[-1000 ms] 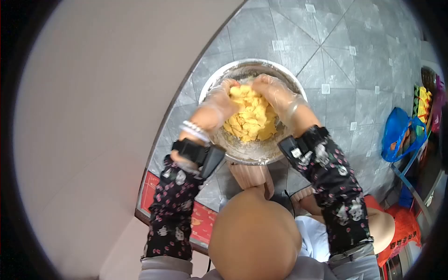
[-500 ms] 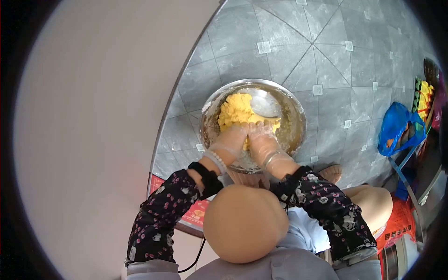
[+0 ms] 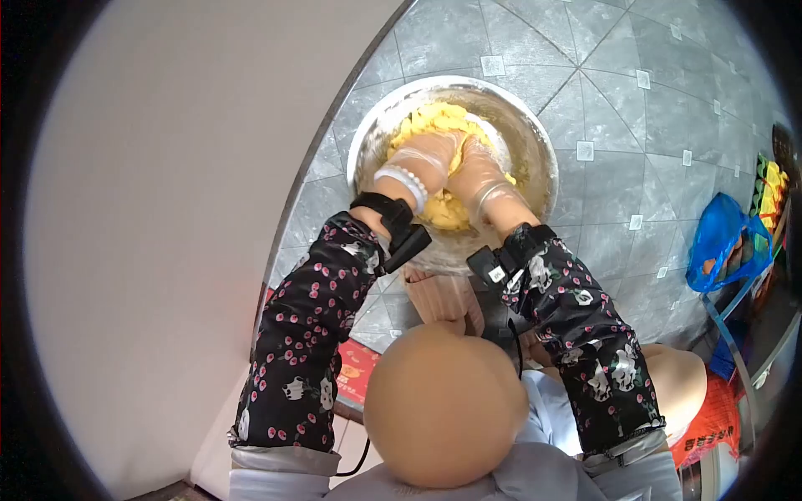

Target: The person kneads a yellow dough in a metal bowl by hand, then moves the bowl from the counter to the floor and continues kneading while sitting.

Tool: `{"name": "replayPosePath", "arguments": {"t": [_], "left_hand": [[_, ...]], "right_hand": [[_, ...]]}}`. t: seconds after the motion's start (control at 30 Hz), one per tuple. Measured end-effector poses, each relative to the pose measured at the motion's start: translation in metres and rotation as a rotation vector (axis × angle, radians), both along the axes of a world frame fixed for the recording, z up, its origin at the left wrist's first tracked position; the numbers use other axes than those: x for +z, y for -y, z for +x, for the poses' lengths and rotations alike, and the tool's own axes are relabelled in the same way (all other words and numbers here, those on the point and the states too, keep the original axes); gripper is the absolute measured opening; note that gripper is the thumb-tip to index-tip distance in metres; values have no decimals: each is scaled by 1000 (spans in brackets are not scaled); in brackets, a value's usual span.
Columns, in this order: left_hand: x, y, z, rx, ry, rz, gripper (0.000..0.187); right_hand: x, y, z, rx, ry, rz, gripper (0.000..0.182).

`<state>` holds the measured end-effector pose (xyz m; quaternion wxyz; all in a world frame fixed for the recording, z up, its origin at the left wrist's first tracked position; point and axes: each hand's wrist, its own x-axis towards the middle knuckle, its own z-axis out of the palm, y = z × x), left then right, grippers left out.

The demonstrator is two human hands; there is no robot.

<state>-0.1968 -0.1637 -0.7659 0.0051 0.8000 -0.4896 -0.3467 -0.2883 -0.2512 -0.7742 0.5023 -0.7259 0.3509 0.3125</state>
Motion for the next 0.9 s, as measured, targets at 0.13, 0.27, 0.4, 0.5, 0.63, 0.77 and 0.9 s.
{"name": "replayPosePath", "arguments": {"t": [0.13, 0.27, 0.4, 0.5, 0.63, 0.77, 0.9], "left_hand": [[42, -13, -13, 53, 15, 48, 28], [50, -50, -14, 646, -311, -49, 44], [34, -7, -32, 640, 92, 196, 60], [2, 0, -13, 58, 249, 385, 47], [-39, -35, 13, 889, -388, -247, 42], [37, -49, 14, 966, -894, -300, 29], [83, -43, 8, 415, -498, -28, 26]], "right_hand": [[19, 13, -37, -86, -19, 226, 73], [40, 20, -75, -142, 292, -14, 49], [-26, 8, -52, -483, 400, -234, 51], [-48, 16, -25, -798, 271, 146, 54], [-21, 16, 8, -855, 45, 265, 53], [12, 3, -17, -774, 309, 802, 23], [68, 6, -44, 298, 324, 100, 38]]}}
